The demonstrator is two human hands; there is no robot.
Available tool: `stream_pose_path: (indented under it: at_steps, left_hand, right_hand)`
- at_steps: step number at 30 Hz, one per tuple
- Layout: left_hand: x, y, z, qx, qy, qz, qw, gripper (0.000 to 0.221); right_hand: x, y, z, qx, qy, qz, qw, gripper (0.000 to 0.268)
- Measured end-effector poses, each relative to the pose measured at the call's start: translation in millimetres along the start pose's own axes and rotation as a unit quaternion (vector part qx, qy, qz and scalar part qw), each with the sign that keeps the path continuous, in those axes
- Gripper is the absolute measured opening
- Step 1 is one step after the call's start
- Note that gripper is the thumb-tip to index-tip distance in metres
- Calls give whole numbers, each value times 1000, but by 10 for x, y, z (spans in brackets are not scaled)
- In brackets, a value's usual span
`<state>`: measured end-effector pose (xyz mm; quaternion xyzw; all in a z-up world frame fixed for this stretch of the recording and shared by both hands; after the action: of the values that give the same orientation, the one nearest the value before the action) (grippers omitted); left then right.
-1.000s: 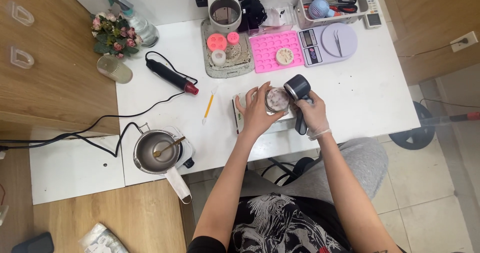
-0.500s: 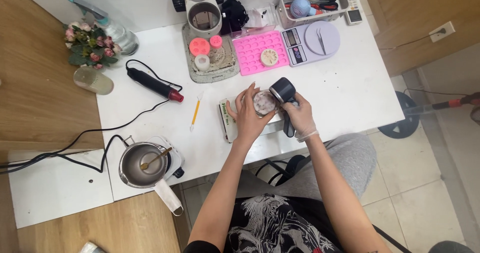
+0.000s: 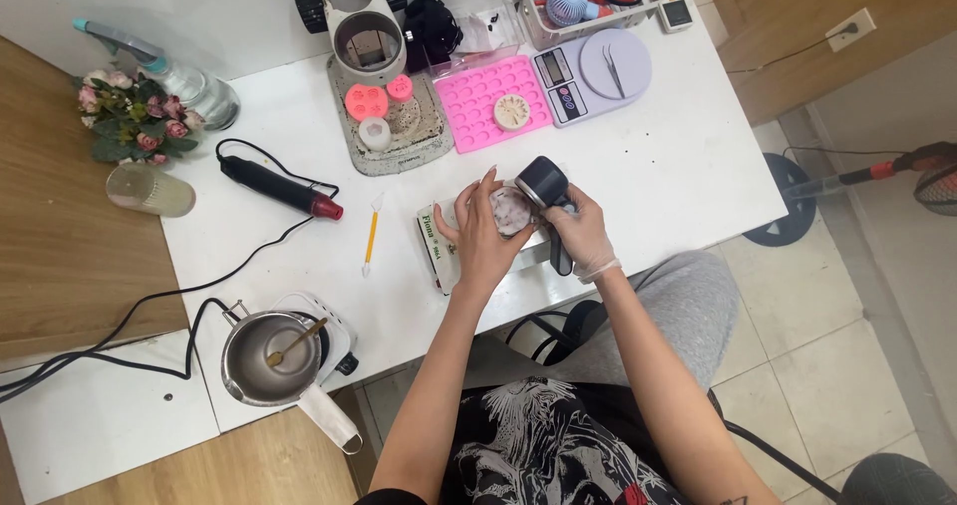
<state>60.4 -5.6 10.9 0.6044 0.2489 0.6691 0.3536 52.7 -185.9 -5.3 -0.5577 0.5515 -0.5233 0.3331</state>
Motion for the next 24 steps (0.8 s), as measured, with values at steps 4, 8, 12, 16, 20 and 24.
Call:
stream_pose_path:
  at_steps: [4, 8, 12, 16, 20, 24]
  left_hand:
    - [-13, -29, -8, 18, -8, -8, 1000, 113]
    - [84, -4, -84, 4, 13, 2, 1000, 113]
    - [124, -28, -134, 4, 7, -6, 1000, 110]
    - [191, -30, -149, -16, 15, 16, 1000, 105]
    - [328, 97, -135, -51, 27, 37, 998, 99]
    - [349, 87, -192, -58, -2, 59, 997, 101]
  right_hand:
    - [-12, -17, 1, 0, -6, 1, 1000, 41]
    - [-27, -7, -6, -5, -4, 3, 1000, 41]
    - [-15, 38, 4, 14, 5, -5, 1000, 40]
    - [-26, 57, 11, 29, 8, -23, 999, 39]
    - [13, -48, -8, 31, 15, -40, 999, 39]
    - [-15, -27, -21, 11, 5, -24, 1000, 42]
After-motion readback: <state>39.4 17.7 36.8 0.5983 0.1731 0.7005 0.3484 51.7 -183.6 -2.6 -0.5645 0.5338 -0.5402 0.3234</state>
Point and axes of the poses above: each hand's wrist, its own z-axis towards the middle knuckle, its own x-axis out of the back of the hand, y = z × x, the point moved 6 cm from there along z, towards the middle knuckle, and after that the axes turned 1 degree about z, right-handed, at the moved point
